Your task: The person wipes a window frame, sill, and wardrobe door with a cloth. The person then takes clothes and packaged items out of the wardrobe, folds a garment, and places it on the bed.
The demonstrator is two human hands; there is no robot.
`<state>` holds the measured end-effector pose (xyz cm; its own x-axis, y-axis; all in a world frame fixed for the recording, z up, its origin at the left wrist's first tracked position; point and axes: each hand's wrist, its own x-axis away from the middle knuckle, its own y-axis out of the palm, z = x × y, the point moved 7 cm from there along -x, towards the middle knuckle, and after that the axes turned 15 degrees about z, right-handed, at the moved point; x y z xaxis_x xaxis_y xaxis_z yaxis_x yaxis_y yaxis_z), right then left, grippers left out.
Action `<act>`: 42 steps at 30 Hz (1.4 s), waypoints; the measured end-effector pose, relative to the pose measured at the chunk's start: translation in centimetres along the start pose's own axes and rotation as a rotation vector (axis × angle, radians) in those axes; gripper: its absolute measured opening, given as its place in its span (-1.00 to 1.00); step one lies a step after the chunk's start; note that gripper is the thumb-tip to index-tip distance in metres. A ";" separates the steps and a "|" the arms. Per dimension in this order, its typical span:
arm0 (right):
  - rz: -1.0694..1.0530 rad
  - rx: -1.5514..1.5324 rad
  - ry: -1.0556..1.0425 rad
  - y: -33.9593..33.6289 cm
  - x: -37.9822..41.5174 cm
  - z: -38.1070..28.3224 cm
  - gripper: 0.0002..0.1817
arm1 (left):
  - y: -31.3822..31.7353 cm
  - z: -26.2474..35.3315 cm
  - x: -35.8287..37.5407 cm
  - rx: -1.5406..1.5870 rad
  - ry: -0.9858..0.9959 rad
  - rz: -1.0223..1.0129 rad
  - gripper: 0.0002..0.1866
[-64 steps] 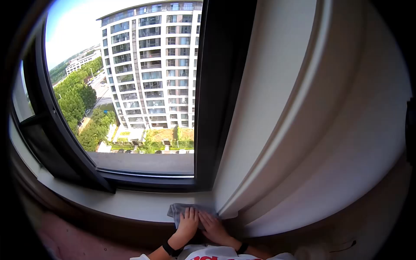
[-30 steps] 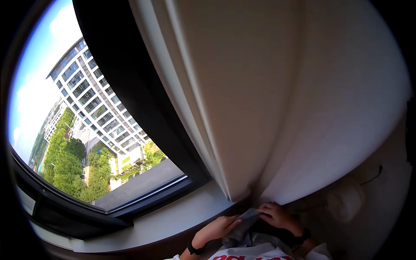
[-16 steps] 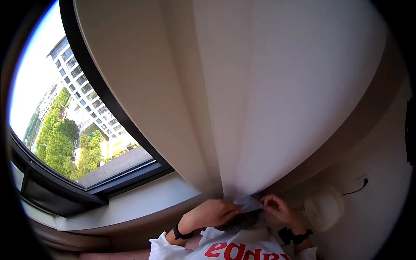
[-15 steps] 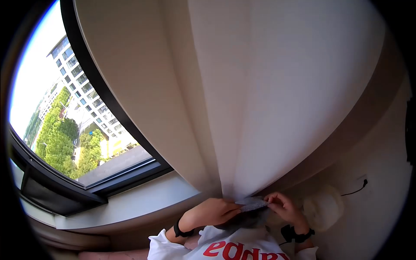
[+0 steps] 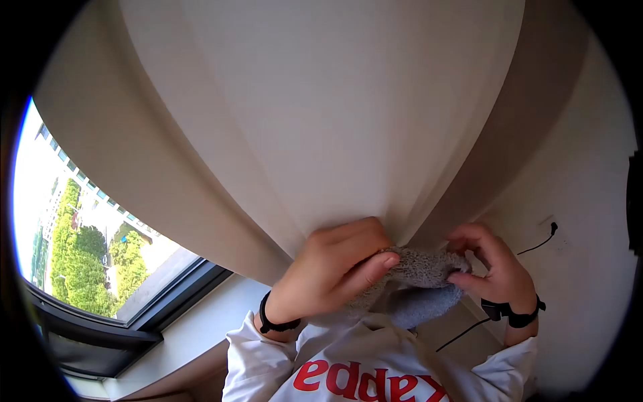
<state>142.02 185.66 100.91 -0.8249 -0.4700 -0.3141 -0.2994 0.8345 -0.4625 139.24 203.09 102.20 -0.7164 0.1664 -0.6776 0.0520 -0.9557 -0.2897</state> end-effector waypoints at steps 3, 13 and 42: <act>-0.073 0.230 -0.067 1.3 0.0 2.1 -0.55 | 2.0 2.0 -1.5 -0.028 0.176 0.017 -0.82; -0.035 0.230 0.089 1.8 1.3 9.7 -0.71 | -2.0 1.5 -1.5 0.005 0.171 0.088 -0.81; 1.365 0.866 0.826 -23.9 50.3 -7.6 -0.78 | 17.9 4.9 -6.6 0.032 0.526 0.323 -0.55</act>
<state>104.01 144.25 102.41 -0.3304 0.8139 -0.4778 0.8006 -0.0265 -0.5987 141.55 183.65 104.78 -0.2285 -0.0428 -0.9726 0.1823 -0.9832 0.0005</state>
